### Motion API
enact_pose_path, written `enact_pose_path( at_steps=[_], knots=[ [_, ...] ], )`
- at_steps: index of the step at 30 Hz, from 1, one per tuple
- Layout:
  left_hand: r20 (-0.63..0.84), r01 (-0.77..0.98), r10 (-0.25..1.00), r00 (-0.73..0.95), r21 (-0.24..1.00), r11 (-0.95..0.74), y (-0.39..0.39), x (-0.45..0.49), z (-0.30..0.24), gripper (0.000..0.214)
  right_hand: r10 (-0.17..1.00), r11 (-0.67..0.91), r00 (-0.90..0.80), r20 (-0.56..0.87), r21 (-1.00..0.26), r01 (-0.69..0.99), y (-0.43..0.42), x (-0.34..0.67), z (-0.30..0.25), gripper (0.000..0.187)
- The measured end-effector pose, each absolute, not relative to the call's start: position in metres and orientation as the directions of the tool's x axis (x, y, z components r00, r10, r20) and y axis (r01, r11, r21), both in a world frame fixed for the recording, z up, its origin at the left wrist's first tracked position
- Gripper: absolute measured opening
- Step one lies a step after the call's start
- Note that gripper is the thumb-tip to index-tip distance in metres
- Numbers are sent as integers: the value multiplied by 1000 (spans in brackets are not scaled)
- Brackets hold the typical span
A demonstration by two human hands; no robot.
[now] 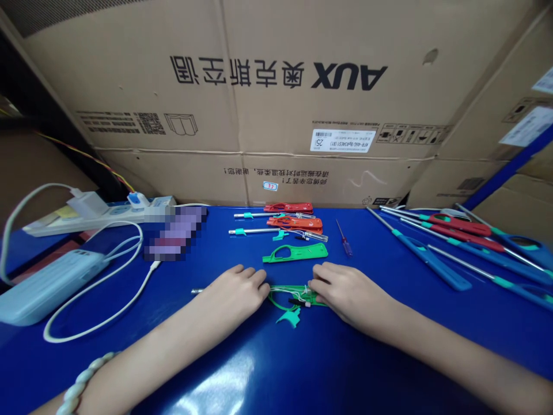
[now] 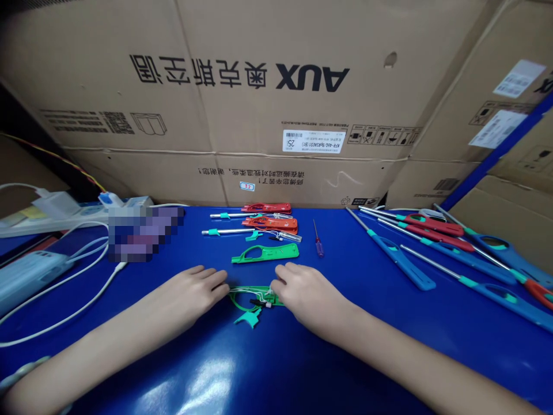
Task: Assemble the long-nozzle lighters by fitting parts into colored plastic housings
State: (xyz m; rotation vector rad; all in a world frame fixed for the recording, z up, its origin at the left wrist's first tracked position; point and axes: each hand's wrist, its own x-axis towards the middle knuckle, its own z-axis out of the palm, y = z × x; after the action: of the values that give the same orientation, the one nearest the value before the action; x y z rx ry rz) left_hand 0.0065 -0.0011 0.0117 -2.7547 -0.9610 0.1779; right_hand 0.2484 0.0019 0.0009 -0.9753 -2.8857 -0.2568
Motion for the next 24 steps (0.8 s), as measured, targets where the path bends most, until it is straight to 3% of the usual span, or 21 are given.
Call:
enact_pose_path(
  at_steps=[4, 12, 18, 24],
  knots=[
    [-17, 609, 629, 777, -231, -759, 3, 2, 8, 12, 611, 776, -776, 159, 75, 626, 5, 250, 2, 4],
    [95, 624, 619, 780, -195, -756, 12, -5, 3, 15, 526, 791, -802, 282, 184, 584, 12, 254, -11, 21],
    [71, 646, 644, 762, -153, -748, 10, -3, 8, 18, 508, 800, -821, 262, 210, 562, 14, 256, -10, 19],
    [58, 681, 680, 731, -120, -722, 7, -1, 13, 18, 537, 809, -814, 223, 136, 571, 11, 257, 1, 19]
  ],
)
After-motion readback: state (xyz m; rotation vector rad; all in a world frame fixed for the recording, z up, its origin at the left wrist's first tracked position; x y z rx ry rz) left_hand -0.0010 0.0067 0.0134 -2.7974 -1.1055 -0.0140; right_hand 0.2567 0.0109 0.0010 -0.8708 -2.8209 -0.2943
